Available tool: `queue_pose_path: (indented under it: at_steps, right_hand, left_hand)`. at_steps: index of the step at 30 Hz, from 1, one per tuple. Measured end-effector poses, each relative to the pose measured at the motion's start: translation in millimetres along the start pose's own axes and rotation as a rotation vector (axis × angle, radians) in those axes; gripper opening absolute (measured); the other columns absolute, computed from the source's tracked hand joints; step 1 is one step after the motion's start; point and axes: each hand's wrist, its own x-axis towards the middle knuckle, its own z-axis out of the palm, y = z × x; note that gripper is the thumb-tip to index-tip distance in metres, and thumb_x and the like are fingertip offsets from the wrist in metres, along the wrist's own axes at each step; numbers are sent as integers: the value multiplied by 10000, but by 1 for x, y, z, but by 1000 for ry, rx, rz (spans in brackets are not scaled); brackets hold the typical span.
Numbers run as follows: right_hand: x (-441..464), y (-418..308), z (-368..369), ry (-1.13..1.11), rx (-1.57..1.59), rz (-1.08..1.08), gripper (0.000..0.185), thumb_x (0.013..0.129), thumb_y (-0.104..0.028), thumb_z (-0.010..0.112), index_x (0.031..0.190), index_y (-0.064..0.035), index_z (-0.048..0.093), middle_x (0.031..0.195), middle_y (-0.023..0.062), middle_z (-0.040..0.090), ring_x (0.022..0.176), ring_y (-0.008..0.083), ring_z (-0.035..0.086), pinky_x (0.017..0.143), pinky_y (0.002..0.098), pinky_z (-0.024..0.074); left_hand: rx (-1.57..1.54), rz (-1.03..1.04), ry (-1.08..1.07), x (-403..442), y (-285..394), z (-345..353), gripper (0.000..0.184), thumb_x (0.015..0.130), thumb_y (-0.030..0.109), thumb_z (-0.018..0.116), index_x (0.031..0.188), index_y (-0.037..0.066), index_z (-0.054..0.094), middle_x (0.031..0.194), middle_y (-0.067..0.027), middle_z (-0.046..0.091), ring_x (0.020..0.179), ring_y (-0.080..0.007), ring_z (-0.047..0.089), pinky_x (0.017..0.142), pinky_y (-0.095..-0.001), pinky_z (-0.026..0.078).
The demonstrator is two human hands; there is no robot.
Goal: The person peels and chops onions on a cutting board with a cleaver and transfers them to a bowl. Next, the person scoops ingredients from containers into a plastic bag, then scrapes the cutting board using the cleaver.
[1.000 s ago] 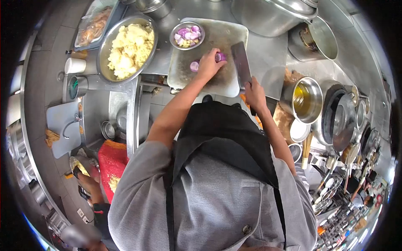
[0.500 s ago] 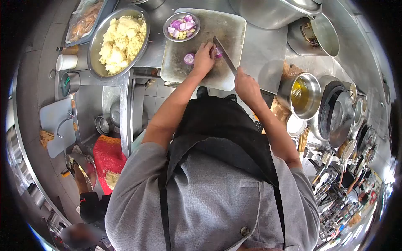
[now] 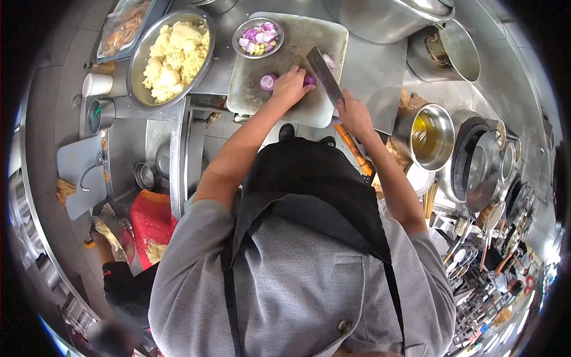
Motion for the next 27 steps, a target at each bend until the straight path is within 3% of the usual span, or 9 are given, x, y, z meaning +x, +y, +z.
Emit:
queue_pose_path:
  at_steps: [3, 6, 14, 17, 20, 27]
  right_hand:
    - [-20, -19, -8, -9, -28, 30, 222, 1005, -196, 481, 1142, -22, 493, 883, 303, 696, 869, 522, 676, 805, 629, 510]
    - [-25, -18, 23, -37, -70, 64, 185, 1000, -169, 462, 1117, -27, 483, 888, 302, 699, 861, 521, 680, 789, 628, 516]
    - [-28, -38, 2, -71, -30, 54, 167, 987, -136, 446, 1107, -23, 469, 887, 312, 700, 864, 536, 681, 790, 647, 513]
    - [-10, -13, 41, -97, -77, 29, 161, 992, -131, 437, 1099, -15, 469, 878, 308, 701, 851, 529, 686, 776, 641, 520]
    - [-15, -32, 6, -92, -71, 6, 241, 1011, -185, 489, 1178, -13, 469, 844, 308, 688, 833, 528, 673, 764, 635, 514]
    - [-11, -25, 31, -52, -89, -35, 134, 982, -107, 461, 1083, -18, 465, 847, 286, 703, 815, 501, 698, 731, 613, 545]
  left_hand:
    - [-95, -53, 203, -20, 12, -6, 314, 895, 195, 721, 1161, 57, 623, 1159, -151, 620, 1002, -425, 658, 828, -504, 549]
    - [-223, 51, 283, -18, 2, 2, 247, 915, 190, 700, 1124, 68, 646, 1111, -159, 629, 987, -422, 657, 815, -505, 546]
    - [-276, 45, 266, -21, 1, -2, 223, 906, 106, 681, 1124, 66, 652, 1105, -159, 632, 969, -405, 657, 802, -493, 537]
    - [-286, 76, 335, -22, -4, 10, 186, 908, 105, 667, 1093, 89, 655, 1084, -140, 640, 947, -396, 662, 788, -490, 538]
    - [-311, 90, 370, -23, -4, 9, 149, 908, 97, 662, 1057, 89, 656, 1053, -135, 644, 932, -393, 663, 780, -488, 534]
    - [-365, 82, 399, -25, -6, 8, 109, 893, 75, 678, 998, 62, 650, 980, -150, 638, 906, -402, 651, 761, -489, 520]
